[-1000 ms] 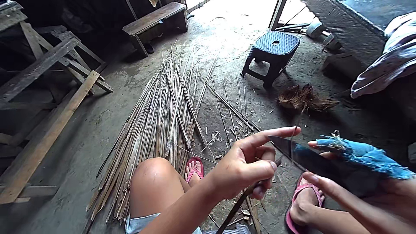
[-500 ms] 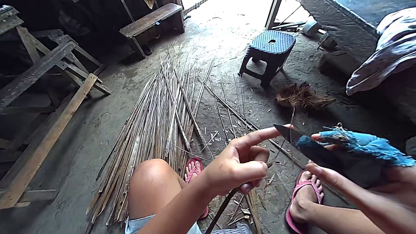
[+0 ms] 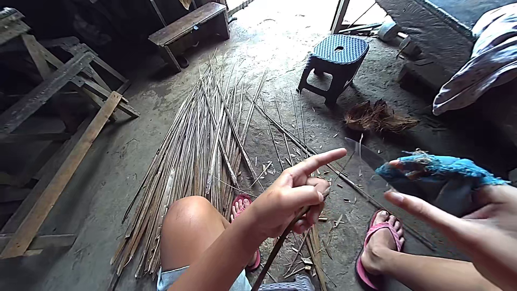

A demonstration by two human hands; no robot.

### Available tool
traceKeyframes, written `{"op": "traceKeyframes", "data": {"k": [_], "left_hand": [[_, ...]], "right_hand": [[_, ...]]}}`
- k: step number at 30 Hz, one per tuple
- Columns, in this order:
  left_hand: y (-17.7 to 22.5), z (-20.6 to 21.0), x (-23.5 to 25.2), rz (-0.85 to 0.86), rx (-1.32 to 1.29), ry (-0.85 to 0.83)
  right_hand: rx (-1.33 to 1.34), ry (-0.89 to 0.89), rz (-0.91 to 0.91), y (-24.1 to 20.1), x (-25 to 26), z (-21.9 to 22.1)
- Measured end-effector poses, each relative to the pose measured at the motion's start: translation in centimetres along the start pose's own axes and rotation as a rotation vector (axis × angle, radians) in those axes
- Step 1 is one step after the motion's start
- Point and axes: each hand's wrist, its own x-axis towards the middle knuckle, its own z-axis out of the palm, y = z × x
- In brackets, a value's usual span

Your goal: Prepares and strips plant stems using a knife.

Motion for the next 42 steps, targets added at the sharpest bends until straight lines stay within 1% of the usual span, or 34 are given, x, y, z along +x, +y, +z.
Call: {"op": "traceKeyframes", "data": {"k": [4,5,10,14,17,20,23,26,30,34,38,40,42], "left_hand": [[0.1,0.2,-0.1,-0.021,-0.001,0.116],[0.1,0.2,-0.2,-0.022,-0.002,0.131],[0.0,0.9,-0.3,-0.007,0.017,0.213],[-0.4,1.9,-0.4,0.033,0.060,0.283],[-0.7,2.7,-0.7,0.050,0.103,0.331],[-1.2,3.1,-1.3,0.063,0.066,0.340],[-1.8,3.3,-1.7,0.079,0.020,0.297],[-2.0,3.6,-1.9,0.097,-0.003,0.254],[-2.0,3.7,-2.0,0.078,-0.048,0.260],[-1.8,3.9,-2.2,0.080,0.003,0.284],[-1.6,4.0,-2.3,0.083,0.035,0.297],[-1.4,4.0,-2.4,0.058,-0.003,0.294],[-1.1,4.0,-2.4,-0.010,-0.093,0.284]], "right_hand": [[0.020,-0.001,0.059,-0.1,0.1,-0.1],[0.048,-0.033,0.089,-0.2,0.1,-0.1],[0.338,-0.335,0.193,0.2,-0.3,0.3],[0.418,-0.396,0.191,-0.4,-1.1,1.0],[0.564,-0.457,0.211,-0.7,-1.2,1.3],[0.700,-0.507,0.240,-0.8,-1.4,1.5],[0.766,-0.554,0.277,-1.0,-1.5,1.8],[0.805,-0.540,0.275,-0.9,-1.6,2.2],[0.816,-0.467,0.282,-1.2,-1.9,2.7],[0.751,-0.388,0.257,-1.4,-2.2,3.0],[0.716,-0.375,0.242,-1.4,-2.2,2.9],[0.712,-0.379,0.227,-1.3,-2.3,2.9],[0.695,-0.382,0.205,-1.3,-2.3,2.8]]}}
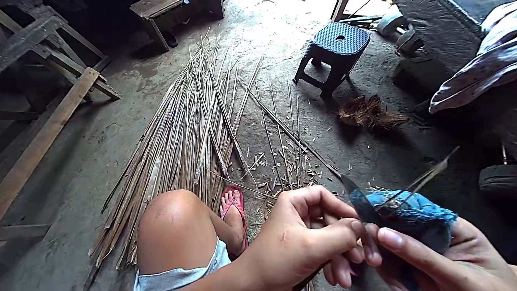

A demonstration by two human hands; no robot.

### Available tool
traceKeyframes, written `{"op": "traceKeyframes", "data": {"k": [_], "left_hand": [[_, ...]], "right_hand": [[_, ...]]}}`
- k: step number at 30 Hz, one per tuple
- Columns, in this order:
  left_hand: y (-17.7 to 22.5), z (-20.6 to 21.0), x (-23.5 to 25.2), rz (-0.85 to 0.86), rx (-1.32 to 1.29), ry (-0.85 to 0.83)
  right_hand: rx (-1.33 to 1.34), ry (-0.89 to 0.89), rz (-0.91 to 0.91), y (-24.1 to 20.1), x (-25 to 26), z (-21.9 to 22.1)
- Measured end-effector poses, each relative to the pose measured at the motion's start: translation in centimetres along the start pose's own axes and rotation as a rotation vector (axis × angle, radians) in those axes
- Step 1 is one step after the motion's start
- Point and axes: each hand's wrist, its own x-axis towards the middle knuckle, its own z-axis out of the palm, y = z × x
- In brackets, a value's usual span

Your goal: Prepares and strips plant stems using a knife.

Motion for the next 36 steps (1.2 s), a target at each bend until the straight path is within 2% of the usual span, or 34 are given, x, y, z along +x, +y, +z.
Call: {"op": "traceKeyframes", "data": {"k": [7,10,15,24,36], "left_hand": [[0.3,-0.2,0.3,-0.194,-0.231,-0.039],[0.4,-0.3,0.3,-0.244,-0.252,-0.039],[0.6,-0.4,0.1,-0.224,-0.240,-0.039],[0.3,-0.6,0.1,-0.143,-0.153,-0.007],[-0.1,0.0,-0.4,-0.154,-0.156,-0.044]], "right_hand": [[-0.035,-0.020,-0.040,0.1,0.1,-0.1],[-0.063,0.034,-0.052,0.1,0.2,-0.3],[-0.058,0.146,-0.061,-1.4,0.8,-1.7],[-0.070,-0.130,-0.025,-0.3,0.3,-1.6],[-0.071,-0.114,-0.057,-0.1,-0.1,-1.0]]}}
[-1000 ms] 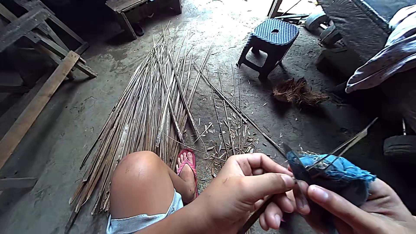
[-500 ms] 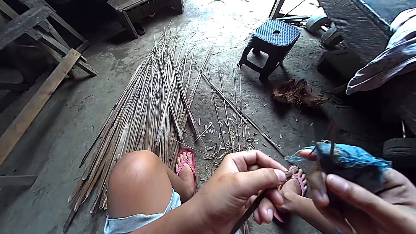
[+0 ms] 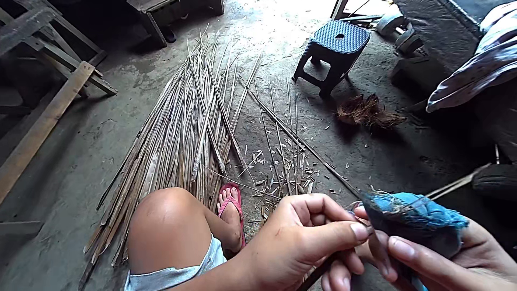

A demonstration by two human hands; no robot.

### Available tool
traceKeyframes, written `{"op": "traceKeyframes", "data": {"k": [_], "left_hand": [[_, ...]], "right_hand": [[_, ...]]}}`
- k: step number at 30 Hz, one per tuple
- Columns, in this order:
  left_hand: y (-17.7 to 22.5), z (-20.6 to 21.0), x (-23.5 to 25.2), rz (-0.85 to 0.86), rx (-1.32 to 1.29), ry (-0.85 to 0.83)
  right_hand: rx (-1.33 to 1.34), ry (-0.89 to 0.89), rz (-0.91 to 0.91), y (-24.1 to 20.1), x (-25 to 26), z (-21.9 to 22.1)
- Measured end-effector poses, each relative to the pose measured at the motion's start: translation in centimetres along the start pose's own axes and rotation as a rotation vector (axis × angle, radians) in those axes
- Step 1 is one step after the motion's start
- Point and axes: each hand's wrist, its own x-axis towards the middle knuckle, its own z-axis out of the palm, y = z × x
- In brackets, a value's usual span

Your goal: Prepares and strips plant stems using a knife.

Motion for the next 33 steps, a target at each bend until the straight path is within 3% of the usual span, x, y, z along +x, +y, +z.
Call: {"op": "traceKeyframes", "data": {"k": [19,24,28,33], "left_hand": [[0.5,-0.5,-0.5,0.065,0.085,0.029],[0.3,-0.7,-0.6,0.053,0.107,0.018],[0.4,-0.9,-0.5,0.059,0.109,0.037],[0.8,-1.2,-0.1,0.074,0.178,0.133]], "right_hand": [[-0.039,0.120,0.015,-0.6,0.1,-0.4],[-0.056,0.263,0.031,-1.6,0.2,-1.6],[-0.033,0.191,0.071,-2.3,0.1,-2.4],[-0.314,0.206,0.154,-3.4,-0.6,-5.0]]}}
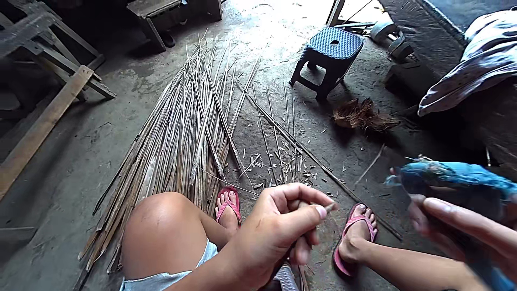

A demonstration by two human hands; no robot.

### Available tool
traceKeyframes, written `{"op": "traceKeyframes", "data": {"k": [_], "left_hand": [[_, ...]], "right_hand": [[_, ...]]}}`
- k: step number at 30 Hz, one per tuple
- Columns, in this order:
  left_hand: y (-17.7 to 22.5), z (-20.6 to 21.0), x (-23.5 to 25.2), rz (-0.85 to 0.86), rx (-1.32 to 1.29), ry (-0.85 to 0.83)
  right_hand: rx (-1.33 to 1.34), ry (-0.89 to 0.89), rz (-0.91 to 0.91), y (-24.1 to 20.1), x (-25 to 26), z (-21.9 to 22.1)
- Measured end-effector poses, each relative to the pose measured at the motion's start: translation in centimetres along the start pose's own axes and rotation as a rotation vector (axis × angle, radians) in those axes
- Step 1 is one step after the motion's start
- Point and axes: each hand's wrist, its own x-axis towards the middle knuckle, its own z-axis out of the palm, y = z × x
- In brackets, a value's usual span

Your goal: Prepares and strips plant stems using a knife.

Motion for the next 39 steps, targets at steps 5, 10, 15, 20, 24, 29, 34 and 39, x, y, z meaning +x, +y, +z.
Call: {"op": "traceKeyframes", "data": {"k": [5,10,15,20,24,29,34,39], "left_hand": [[0.6,-1.1,0.3,0.032,0.079,0.089],[0.4,-1.6,0.0,-0.002,0.085,0.046],[-0.4,-0.8,-0.1,-0.043,0.092,-0.043],[-0.7,-0.1,0.1,-0.058,0.106,-0.053],[-0.6,-0.5,0.0,-0.058,0.103,-0.040],[-0.7,-0.5,0.0,-0.063,0.084,-0.053],[-0.3,-0.9,0.0,-0.046,0.085,0.000],[0.0,-0.9,-0.3,-0.077,0.056,0.036]], "right_hand": [[0.086,0.177,-0.067,0.8,0.4,-6.5],[0.095,0.202,-0.031,1.3,0.0,-4.7],[0.165,0.195,-0.134,1.8,0.3,2.3],[0.188,0.185,-0.171,1.4,1.2,2.4],[0.197,0.175,-0.129,1.6,1.5,1.9],[0.249,0.138,-0.052,2.3,1.8,3.7],[0.061,0.412,-0.053,2.3,3.0,0.1],[-0.024,0.174,0.063,1.5,2.2,-0.5]]}}
